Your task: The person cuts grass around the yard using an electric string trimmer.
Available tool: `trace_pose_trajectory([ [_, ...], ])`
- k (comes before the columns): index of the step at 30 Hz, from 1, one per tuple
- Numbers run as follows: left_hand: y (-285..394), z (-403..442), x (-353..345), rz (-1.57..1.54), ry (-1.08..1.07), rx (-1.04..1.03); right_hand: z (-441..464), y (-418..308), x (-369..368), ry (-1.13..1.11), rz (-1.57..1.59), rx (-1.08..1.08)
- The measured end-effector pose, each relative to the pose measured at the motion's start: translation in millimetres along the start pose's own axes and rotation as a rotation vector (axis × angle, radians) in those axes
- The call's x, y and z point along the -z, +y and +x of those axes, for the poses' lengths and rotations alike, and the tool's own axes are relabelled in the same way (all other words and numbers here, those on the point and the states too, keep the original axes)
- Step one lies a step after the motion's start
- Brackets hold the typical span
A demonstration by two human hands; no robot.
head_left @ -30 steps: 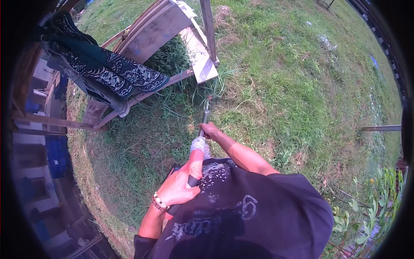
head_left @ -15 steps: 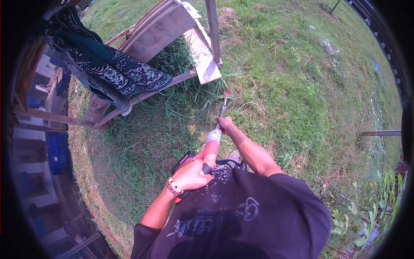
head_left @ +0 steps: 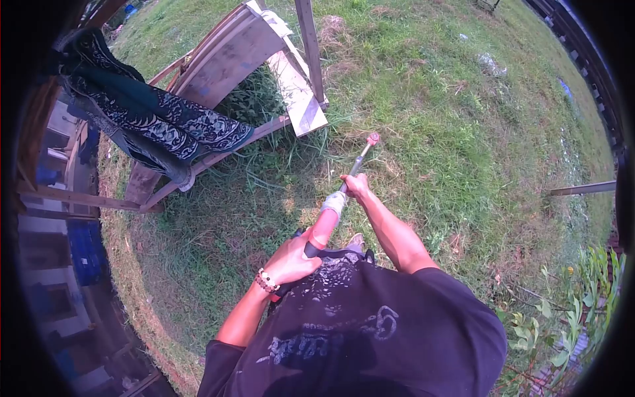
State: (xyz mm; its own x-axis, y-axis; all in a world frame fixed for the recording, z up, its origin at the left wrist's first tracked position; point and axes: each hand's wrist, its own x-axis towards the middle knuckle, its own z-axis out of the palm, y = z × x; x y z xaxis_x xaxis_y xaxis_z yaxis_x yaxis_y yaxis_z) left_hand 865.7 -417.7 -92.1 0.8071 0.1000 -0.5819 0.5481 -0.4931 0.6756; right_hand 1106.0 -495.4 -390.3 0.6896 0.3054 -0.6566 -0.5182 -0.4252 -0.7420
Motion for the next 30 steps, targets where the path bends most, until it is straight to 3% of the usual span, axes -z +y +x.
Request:
trace_pose_trajectory([
  [6, -13.7, -23.5, -25.6, 0.0, 0.168, -0.061, -25.9, -4.2, -59.0, -0.263, 0.089, -0.019],
  [8, -4.8, -32.7, -23.8, 0.043, 0.148, 0.054, -15.5, 9.9, -91.5, -0.213, -0.026, -0.021],
  [10, -2.1, -39.0, -27.5, 0.05, 0.167, 0.147, -21.0, 10.5, -109.1, -0.32, -0.054, 0.011],
  [13, -11.0, -38.4, -35.1, 0.076, 0.188, 0.204, -22.2, 8.9, -126.5, -0.437, -0.091, -0.038],
  [17, -8.2, -39.9, -36.2, 0.118, 0.182, 0.199, -25.6, 12.7, -124.6, -0.427, -0.075, -0.069],
  [20, -4.9, -36.6, -32.8, 0.148, 0.111, 0.182, -39.3, 15.8, -100.7, -0.265, 0.016, -0.034],
  [25, -20.1, -11.5, -35.3, 0.139, 0.024, -0.093, -40.4, 36.0, -30.2, -0.101, 0.043, -0.088],
  [30, -3.7, 24.5, -25.1, -0.055, -0.189, -0.228, -4.9, 77.3, 43.4, 0.212, 0.133, -0.087],
])
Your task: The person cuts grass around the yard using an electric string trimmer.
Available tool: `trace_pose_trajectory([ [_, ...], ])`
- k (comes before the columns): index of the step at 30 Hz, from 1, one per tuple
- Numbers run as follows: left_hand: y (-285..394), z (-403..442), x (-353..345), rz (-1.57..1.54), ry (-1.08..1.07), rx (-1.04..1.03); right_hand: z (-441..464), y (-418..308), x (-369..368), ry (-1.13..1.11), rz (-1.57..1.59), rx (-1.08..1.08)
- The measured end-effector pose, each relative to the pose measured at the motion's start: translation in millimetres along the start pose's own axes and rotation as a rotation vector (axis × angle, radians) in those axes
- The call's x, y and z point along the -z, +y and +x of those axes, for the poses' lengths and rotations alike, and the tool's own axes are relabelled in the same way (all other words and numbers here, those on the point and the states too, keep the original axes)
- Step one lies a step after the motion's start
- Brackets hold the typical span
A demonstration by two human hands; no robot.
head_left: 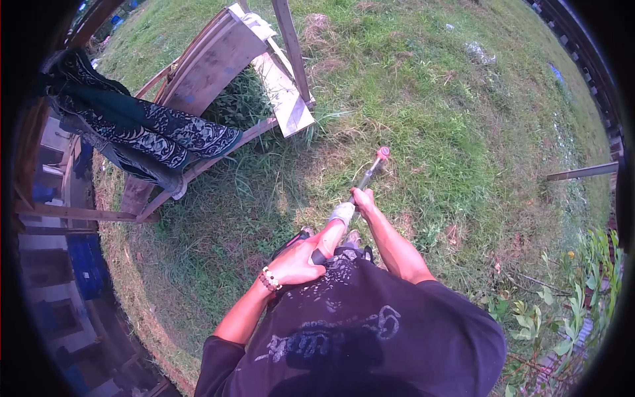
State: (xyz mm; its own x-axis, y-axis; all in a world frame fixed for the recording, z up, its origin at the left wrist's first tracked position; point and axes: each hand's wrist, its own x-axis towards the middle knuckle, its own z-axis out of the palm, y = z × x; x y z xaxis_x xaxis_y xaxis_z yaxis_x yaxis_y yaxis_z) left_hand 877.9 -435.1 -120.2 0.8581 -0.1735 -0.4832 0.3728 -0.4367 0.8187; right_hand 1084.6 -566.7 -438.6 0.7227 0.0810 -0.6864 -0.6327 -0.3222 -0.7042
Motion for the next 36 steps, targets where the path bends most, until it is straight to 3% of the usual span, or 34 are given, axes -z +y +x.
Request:
trace_pose_trajectory([
  [4, 23.4, 10.9, 18.4, -0.029, -0.152, 0.142, -6.1, -3.9, 42.6, 0.012, 0.066, 0.0],
  [11, 14.9, -17.6, 2.1, 0.1, 0.05, 0.082, -44.7, -8.2, 5.0, -0.081, -0.01, -0.059],
  [14, 21.2, -51.9, 1.2, 0.066, 0.173, 0.075, -74.9, -21.9, -35.9, -0.257, -0.048, -0.034],
  [16, 45.2, -74.1, 9.9, 0.039, 0.125, 0.269, -83.9, -19.0, -65.3, -0.492, -0.027, 0.007],
  [18, 48.7, -94.1, 6.2, 0.017, 0.099, 0.428, -106.8, -24.9, -92.3, -0.522, -0.121, -0.074],
  [20, 42.1, -109.2, -4.7, 0.06, 0.188, 0.346, -119.7, -28.7, -104.0, -0.717, -0.115, -0.128],
  [23, 46.0, -122.2, -9.4, 0.041, 0.193, 0.448, -128.2, -16.9, -126.8, -0.711, -0.096, -0.15],
  [26, 41.2, -132.6, -14.6, 0.022, 0.282, 0.323, -133.4, -8.1, -118.1, -0.716, -0.108, -0.18],
  [36, 11.2, -122.7, 8.9, -0.05, 0.013, 0.354, -123.2, 13.0, -38.3, -0.492, -0.267, -0.308],
])
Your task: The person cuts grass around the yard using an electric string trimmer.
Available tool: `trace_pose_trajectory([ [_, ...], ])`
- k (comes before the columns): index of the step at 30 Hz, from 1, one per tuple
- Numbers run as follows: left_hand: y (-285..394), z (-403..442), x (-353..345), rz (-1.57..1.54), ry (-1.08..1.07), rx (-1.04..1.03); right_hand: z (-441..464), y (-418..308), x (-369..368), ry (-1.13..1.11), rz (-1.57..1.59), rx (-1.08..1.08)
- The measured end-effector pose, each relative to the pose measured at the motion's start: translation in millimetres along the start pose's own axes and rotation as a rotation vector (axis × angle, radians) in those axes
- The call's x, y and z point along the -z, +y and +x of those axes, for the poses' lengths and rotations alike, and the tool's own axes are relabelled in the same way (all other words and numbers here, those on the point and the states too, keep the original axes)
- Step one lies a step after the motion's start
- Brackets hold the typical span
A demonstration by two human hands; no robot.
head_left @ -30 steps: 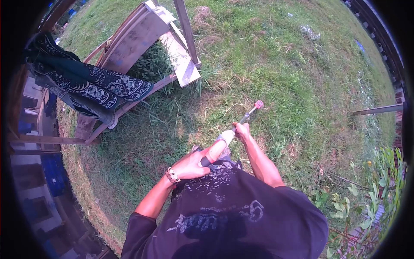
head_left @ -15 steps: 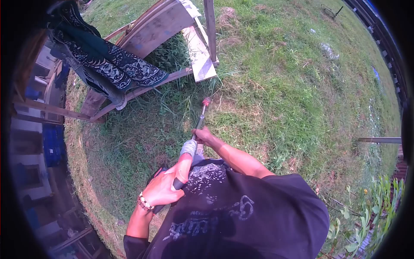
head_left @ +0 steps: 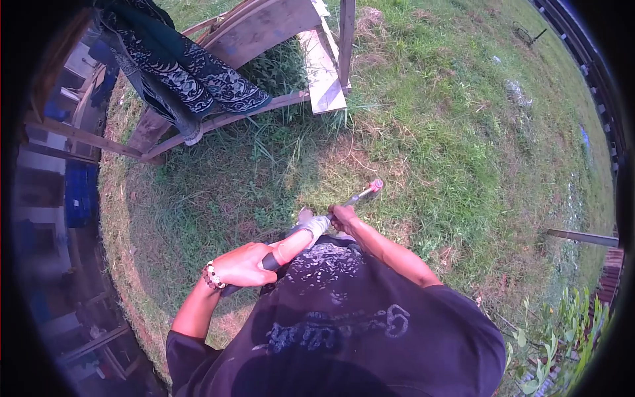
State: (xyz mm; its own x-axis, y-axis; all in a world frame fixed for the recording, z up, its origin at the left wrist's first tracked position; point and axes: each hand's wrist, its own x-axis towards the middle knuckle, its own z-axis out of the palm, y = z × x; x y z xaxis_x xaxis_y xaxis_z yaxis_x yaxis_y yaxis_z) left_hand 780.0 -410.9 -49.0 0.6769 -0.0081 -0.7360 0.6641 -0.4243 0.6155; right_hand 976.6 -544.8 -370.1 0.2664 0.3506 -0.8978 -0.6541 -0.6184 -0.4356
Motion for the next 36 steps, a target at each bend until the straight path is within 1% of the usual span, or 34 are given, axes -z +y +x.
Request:
trace_pose_trajectory([
  [2, 2.1, 1.4, -0.6, 0.014, -0.001, 0.0, 5.0, 1.5, 5.5, -0.001, 0.016, 0.032],
  [5, -5.6, -6.2, -6.2, -0.238, 0.021, 0.102, 32.1, 0.7, -6.3, -0.014, -0.034, 0.131],
  [8, -2.3, -14.6, -24.2, -0.138, 0.258, 0.026, 37.0, -18.1, -36.4, -0.087, 0.002, 0.203],
  [9, -5.7, -13.2, -32.6, -0.133, 0.324, -0.01, 43.4, -25.1, -46.0, -0.147, -0.053, 0.234],
  [10, -12.5, -9.6, -45.3, -0.116, 0.459, -0.061, 38.1, -34.9, -62.1, -0.15, -0.011, 0.23],
  [12, -11.1, -10.2, -55.6, -0.218, 0.521, 0.047, 21.9, -43.5, -101.2, -0.157, 0.069, 0.208],
  [15, -30.6, 5.2, -83.5, -0.299, 0.762, -0.009, 10.5, -52.3, -139.2, -0.508, 0.25, 0.176],
  [18, -31.6, 5.4, -82.6, -0.322, 0.737, 0.116, 34.9, -59.6, -168.2, -0.646, 0.359, -0.044],
  [19, -31.9, 8.0, -82.4, -0.363, 0.764, 0.112, 36.4, -65.9, -171.5, -0.738, 0.272, -0.072],
  [22, -54.1, 35.7, -95.4, -0.286, 0.863, 0.0, 36.7, -69.5, -180.3, -0.76, 0.228, -0.09],
  [23, -53.6, 39.6, -91.7, -0.23, 0.773, 0.132, 33.6, -70.9, -181.5, -0.718, 0.232, -0.087],
  [26, -58.7, 45.1, -86.1, -0.285, 0.761, 0.102, 65.1, -59.2, -181.0, -0.653, 0.175, -0.068],
  [27, -62.4, 45.3, -82.5, -0.284, 0.731, 0.072, 63.5, -58.9, -177.7, -0.621, 0.151, -0.023],
  [30, -74.9, 43.0, -73.7, -0.386, 0.578, 0.21, 47.1, -63.0, -166.2, -0.489, 0.167, 0.01],
  [31, -75.5, 37.3, -70.2, -0.385, 0.631, 0.15, 54.4, -62.2, -161.1, -0.482, 0.163, 0.009],
  [34, -102.0, 38.9, -64.7, -0.432, 0.556, 0.188, 55.6, -64.5, -147.7, -0.456, 0.257, 0.066],
  [35, -119.2, 46.9, -66.1, -0.46, 0.547, 0.154, 53.6, -67.9, -146.8, -0.412, 0.236, 0.052],
  [36, -121.3, 39.8, -60.6, -0.523, 0.513, 0.136, 55.1, -69.6, -146.6, -0.408, 0.255, 0.061],
])
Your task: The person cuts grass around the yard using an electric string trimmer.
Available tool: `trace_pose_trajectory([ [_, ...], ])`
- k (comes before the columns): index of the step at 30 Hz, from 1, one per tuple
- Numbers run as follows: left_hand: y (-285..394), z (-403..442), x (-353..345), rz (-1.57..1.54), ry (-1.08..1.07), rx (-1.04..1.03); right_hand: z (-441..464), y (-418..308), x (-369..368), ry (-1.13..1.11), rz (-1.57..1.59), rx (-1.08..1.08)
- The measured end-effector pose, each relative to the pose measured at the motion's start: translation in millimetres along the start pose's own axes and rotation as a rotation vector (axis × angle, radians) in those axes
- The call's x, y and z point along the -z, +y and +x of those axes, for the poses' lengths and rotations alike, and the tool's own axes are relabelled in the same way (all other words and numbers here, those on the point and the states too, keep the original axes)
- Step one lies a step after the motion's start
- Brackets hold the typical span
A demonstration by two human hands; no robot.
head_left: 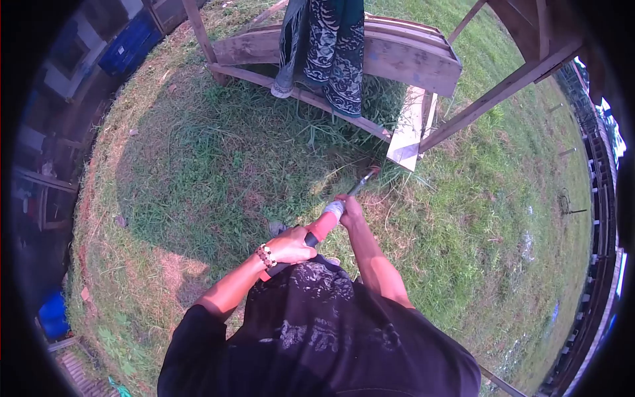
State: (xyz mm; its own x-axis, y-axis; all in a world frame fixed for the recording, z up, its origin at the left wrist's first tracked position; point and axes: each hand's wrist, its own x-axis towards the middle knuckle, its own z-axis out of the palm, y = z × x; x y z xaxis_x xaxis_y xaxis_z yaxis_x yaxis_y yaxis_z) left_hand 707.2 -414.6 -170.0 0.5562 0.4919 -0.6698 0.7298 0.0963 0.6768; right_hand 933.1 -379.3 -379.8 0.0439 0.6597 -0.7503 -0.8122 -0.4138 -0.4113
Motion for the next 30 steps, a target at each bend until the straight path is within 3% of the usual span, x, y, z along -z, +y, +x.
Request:
trace_pose_trajectory([
  [2, 4.7, -10.6, 22.0, -0.123, -0.076, 0.015, 6.1, -1.0, -2.0, 0.005, 0.033, 0.024],
  [6, -23.8, -9.0, 43.5, -0.194, -0.027, -0.028, 24.8, 4.3, -26.5, -0.016, 0.035, 0.001],
  [12, -60.5, -10.4, 66.4, -0.01, 0.265, -0.091, 69.5, 27.7, -98.7, -0.173, -0.075, -0.156],
  [20, -104.2, -22.5, 100.9, -0.05, 0.541, 0.008, 117.3, 71.3, -231.1, -0.34, -0.364, -0.3],
  [30, -128.4, -32.1, 177.7, 0.03, 0.489, 0.033, 167.4, 104.7, -301.7, -0.291, -0.438, -0.376],
])
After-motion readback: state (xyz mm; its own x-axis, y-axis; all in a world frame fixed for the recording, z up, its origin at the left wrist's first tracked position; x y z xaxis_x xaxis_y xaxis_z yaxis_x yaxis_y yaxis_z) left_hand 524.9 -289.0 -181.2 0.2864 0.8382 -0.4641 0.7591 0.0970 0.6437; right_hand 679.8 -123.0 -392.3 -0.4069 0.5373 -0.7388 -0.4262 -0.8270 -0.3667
